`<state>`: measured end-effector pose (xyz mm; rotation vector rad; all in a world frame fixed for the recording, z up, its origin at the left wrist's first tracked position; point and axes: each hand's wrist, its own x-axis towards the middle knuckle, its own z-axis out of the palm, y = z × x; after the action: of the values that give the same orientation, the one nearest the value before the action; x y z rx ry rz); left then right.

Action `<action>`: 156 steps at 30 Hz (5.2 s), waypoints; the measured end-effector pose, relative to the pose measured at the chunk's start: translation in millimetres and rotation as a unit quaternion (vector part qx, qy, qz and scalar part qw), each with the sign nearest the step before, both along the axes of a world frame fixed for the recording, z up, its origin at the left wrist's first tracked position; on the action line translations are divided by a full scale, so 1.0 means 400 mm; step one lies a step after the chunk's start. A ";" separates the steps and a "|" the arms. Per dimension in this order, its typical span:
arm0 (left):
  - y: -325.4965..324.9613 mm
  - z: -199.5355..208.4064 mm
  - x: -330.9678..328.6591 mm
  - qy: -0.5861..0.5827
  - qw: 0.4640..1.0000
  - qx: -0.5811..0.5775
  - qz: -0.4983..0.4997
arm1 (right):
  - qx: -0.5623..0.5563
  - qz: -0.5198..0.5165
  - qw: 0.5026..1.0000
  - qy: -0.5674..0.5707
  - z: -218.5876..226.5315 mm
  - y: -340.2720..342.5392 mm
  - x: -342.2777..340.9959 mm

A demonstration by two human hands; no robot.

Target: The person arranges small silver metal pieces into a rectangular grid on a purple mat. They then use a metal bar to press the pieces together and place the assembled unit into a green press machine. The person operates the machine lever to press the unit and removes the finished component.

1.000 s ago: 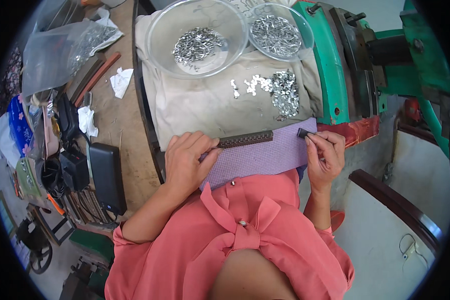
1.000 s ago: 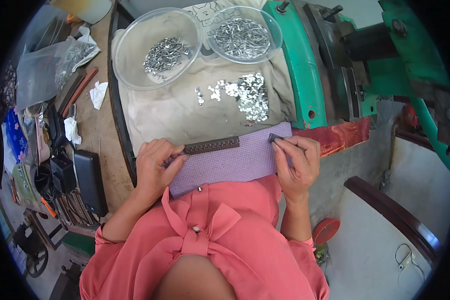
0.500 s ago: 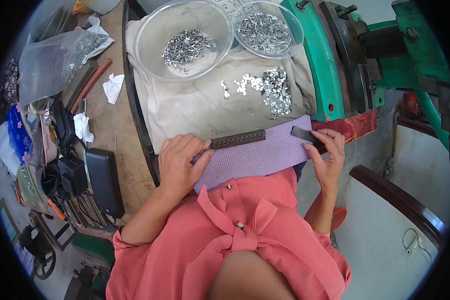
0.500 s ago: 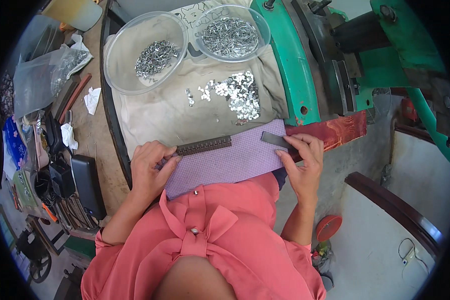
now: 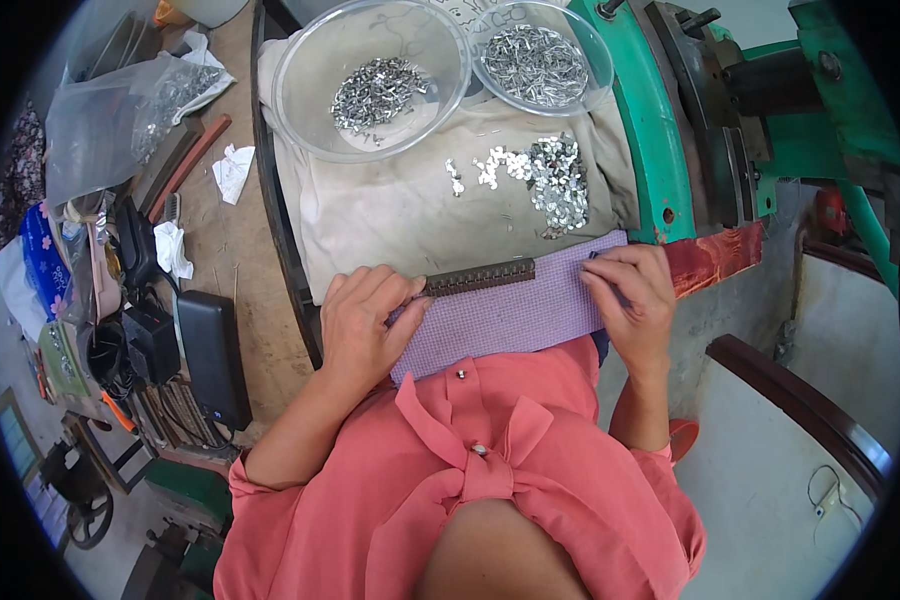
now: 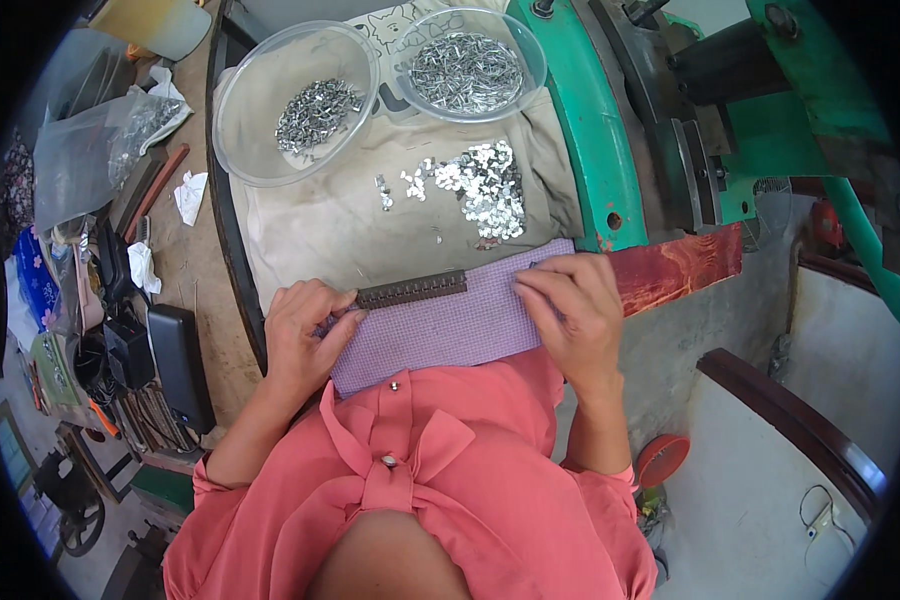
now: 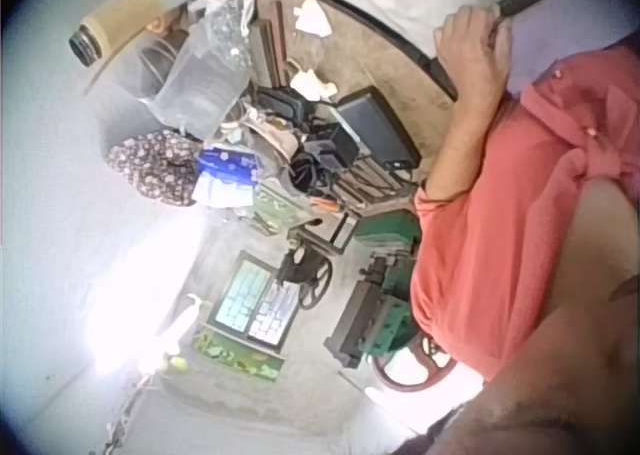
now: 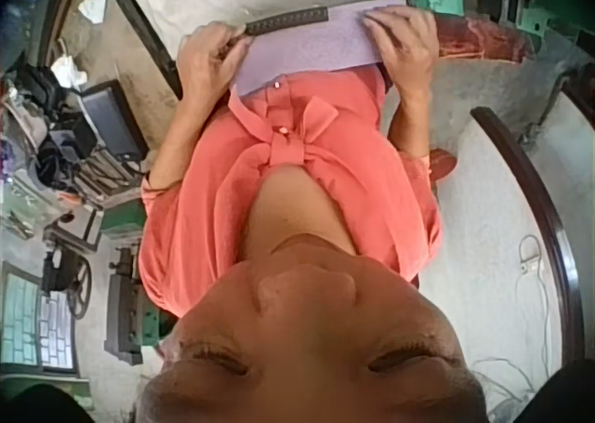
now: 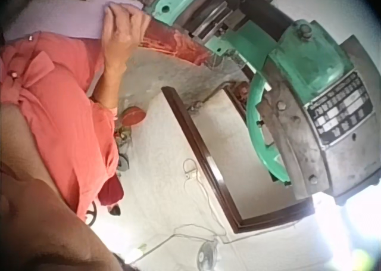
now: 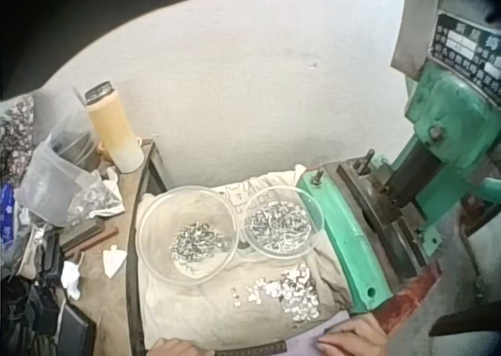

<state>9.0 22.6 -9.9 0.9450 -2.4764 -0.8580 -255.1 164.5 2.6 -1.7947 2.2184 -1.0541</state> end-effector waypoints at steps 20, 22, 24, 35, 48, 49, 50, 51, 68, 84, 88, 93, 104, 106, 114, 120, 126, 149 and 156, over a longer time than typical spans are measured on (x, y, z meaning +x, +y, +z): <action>-0.003 0.001 -0.001 0.001 1.000 0.001 -0.002 | 0.047 0.051 0.997 0.031 -0.013 -0.135 0.024; -0.003 0.002 -0.001 0.001 1.000 0.001 -0.002 | 0.057 0.040 0.997 -0.014 -0.010 -0.138 0.022; -0.003 0.002 0.000 0.000 1.000 0.002 -0.002 | 0.084 0.028 0.987 -0.132 0.008 -0.128 0.025; -0.003 0.000 -0.001 0.000 1.000 -0.002 -0.002 | 0.123 0.119 0.977 -0.131 0.018 -0.119 0.008; -0.004 0.001 -0.002 0.003 1.000 -0.001 -0.006 | 0.069 0.137 0.988 -0.007 0.005 -0.103 0.018; -0.004 0.001 -0.001 0.004 1.000 -0.002 -0.008 | 0.066 0.133 0.989 -0.005 0.004 -0.100 0.019; -0.005 -0.001 -0.001 0.005 1.000 -0.002 -0.010 | 0.064 0.128 0.990 -0.012 0.003 -0.098 0.020; -0.004 -0.001 -0.001 0.006 1.000 -0.002 -0.012 | 0.062 0.124 0.990 -0.020 0.002 -0.096 0.019; -0.003 -0.004 0.003 0.017 1.000 0.000 -0.008 | 0.009 -0.101 0.985 -0.142 -0.024 0.054 0.001; 0.003 -0.009 0.006 0.007 1.000 -0.010 -0.007 | 0.071 -0.091 0.993 -0.012 -0.028 0.109 -0.062; 0.004 -0.007 0.007 -0.001 1.000 -0.016 -0.006 | 0.085 -0.094 0.992 -0.004 -0.022 0.127 -0.085; 0.003 -0.011 0.009 0.000 1.000 -0.017 -0.007 | 0.098 -0.090 0.991 -0.012 -0.011 0.129 -0.090; 0.005 -0.014 0.009 0.001 1.000 -0.021 -0.004 | 0.126 -0.093 0.988 -0.007 -0.003 0.118 -0.086; 0.005 -0.014 0.008 0.001 1.000 -0.021 -0.006 | 0.122 -0.093 0.988 -0.008 -0.003 0.128 -0.092; 0.005 -0.014 0.007 0.006 1.000 -0.015 -0.006 | 0.127 -0.102 0.986 -0.044 -0.009 0.130 -0.095; 0.005 -0.011 0.008 -0.003 1.000 -0.010 -0.006 | 0.112 -0.090 0.989 -0.014 -0.007 0.123 -0.086; 0.006 -0.008 0.006 0.005 1.000 -0.016 -0.005 | 0.085 -0.108 0.989 -0.061 0.001 0.111 -0.056; -0.008 0.008 0.007 0.060 0.965 0.236 0.093 | 0.019 0.177 0.984 0.026 0.028 -0.110 0.072; -0.004 0.017 0.000 -0.005 0.988 0.138 0.063 | 0.027 0.202 0.978 0.037 0.015 -0.132 0.082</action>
<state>8.9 20.8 -3.0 1.1865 -2.3148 -1.1746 -222.1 111.9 8.8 -2.1640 1.7787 -0.8456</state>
